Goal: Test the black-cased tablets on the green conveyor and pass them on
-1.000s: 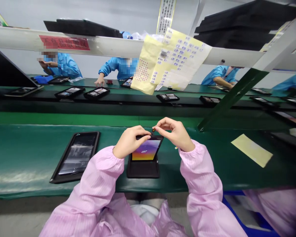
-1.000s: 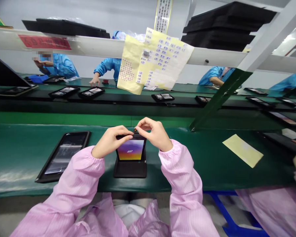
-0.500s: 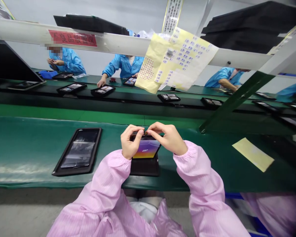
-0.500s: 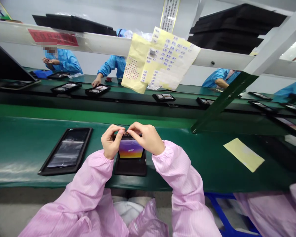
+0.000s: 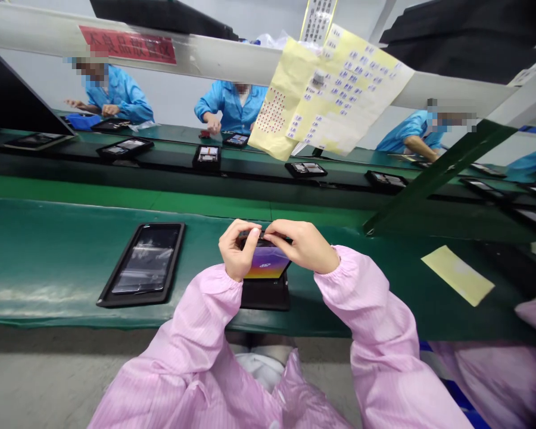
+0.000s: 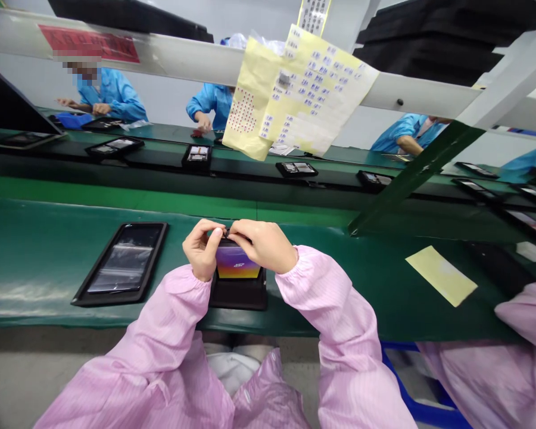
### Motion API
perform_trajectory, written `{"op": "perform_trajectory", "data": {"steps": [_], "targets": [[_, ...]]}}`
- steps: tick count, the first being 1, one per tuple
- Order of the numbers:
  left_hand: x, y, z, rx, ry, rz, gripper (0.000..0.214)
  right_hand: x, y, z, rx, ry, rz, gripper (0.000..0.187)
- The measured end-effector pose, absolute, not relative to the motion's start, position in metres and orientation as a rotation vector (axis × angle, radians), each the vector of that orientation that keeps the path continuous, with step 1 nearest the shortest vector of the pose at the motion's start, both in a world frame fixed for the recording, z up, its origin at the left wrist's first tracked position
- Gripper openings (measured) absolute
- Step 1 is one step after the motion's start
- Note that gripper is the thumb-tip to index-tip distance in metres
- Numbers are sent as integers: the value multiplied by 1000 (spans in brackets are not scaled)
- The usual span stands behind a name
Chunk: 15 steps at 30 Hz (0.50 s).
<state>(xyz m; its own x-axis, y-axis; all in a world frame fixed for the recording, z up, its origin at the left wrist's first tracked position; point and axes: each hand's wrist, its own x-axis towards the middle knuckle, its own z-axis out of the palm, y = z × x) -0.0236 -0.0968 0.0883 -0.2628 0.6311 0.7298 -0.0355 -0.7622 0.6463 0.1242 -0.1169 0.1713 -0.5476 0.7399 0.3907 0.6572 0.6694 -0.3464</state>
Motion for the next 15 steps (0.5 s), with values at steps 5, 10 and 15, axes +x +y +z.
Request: {"op": "perform_trajectory", "data": {"steps": [5,10,15], "targets": [[-23,-95,89,1562,706,2084,8,123,-115,165,-1036,-2391,203,17],[-22,-91,91,1523,729,2061,11,121,-108,166,-1074,-2366,213,16],[-34,-70,87,1383,610,1708,31,140,-95,155,-1100,-2045,472,28]]}}
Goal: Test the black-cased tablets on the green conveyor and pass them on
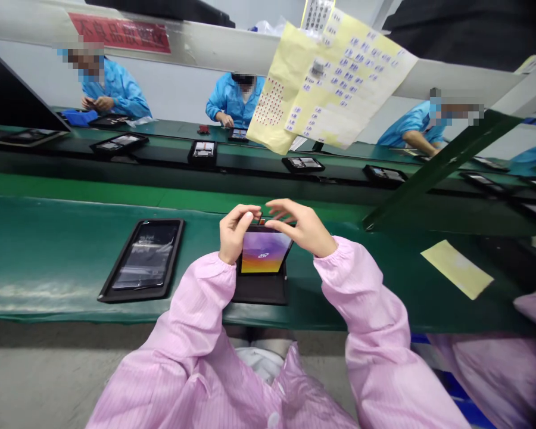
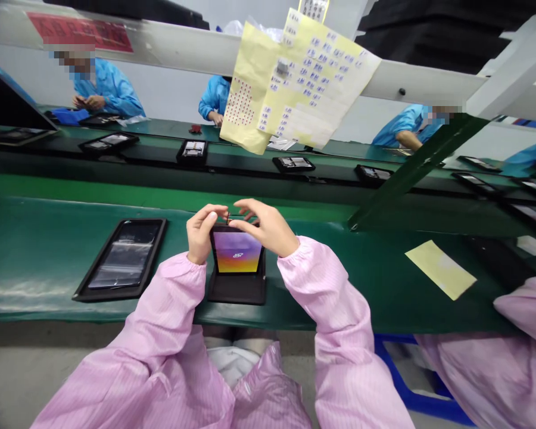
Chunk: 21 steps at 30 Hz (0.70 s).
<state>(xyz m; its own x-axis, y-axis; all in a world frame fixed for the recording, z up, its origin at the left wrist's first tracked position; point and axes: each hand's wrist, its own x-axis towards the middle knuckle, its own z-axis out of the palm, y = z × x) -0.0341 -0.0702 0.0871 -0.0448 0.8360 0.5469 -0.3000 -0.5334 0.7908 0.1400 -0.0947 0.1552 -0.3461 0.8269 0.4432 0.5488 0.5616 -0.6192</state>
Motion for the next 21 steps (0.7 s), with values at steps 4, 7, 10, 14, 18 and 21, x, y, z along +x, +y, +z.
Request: {"op": "perform_trajectory", "data": {"steps": [4,7,10,14,18,21], "targets": [[-44,-38,50,932,536,1112,69,160,-97,94,-1198,-1547,318,44],[-42,-17,15,620,571,855,76,162,-107,34,-1330,-1478,18,47],[-36,-7,-5,477,532,859,71,159,-115,-5,-1278,-1922,-102,43],[-31,-5,-8,463,477,860,68,166,-115,-13,-1019,-2481,-77,41],[-29,-3,-8,447,456,820,69,182,-90,1,-803,-2711,59,43],[-27,-3,-9,423,423,815,70,193,-58,19,-889,-2715,70,41]]}}
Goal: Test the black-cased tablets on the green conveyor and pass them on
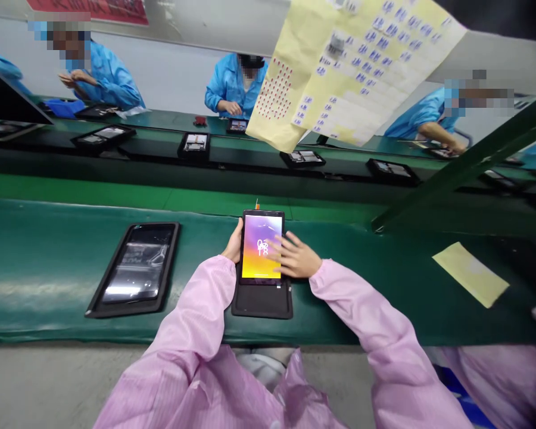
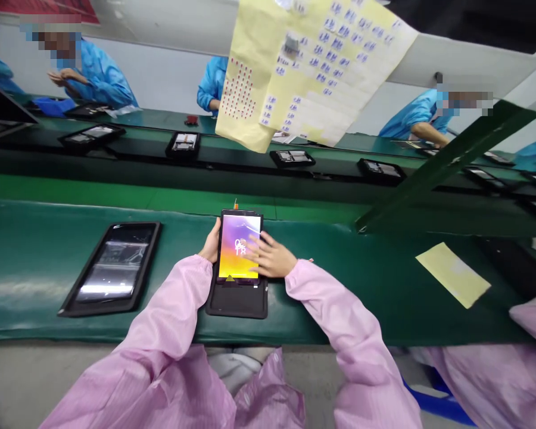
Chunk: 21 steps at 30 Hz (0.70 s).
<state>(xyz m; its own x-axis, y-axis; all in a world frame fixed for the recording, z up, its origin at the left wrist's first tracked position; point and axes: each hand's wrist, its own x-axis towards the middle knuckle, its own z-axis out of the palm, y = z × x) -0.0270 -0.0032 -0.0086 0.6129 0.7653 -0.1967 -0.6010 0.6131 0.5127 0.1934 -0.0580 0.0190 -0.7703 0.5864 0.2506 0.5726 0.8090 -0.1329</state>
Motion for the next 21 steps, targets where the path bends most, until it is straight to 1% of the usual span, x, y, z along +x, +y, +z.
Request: {"op": "perform_trajectory", "data": {"steps": [4,6,8,10,13,15,17,21], "targets": [[-26,-5,-7,397,418,847,68,202,-29,40,-1277,-2340,-165,41],[-26,-6,-6,395,451,858,66,201,-32,39,-1324,-2123,-240,41],[-27,-7,-5,396,479,853,66,194,-44,28,-1315,-1918,-199,43],[-27,-10,-2,390,499,846,66,182,-60,11,-1309,-1692,20,47],[-26,-15,2,343,505,836,66,158,-78,-15,-1216,-1271,659,57],[-25,-19,3,308,501,814,65,145,-83,-26,-1132,-1083,977,64],[-23,-22,4,296,514,797,60,136,-84,-32,-1104,-1024,1110,66],[-21,-25,6,282,531,817,52,132,-84,-34,-1079,-972,1187,68]]}}
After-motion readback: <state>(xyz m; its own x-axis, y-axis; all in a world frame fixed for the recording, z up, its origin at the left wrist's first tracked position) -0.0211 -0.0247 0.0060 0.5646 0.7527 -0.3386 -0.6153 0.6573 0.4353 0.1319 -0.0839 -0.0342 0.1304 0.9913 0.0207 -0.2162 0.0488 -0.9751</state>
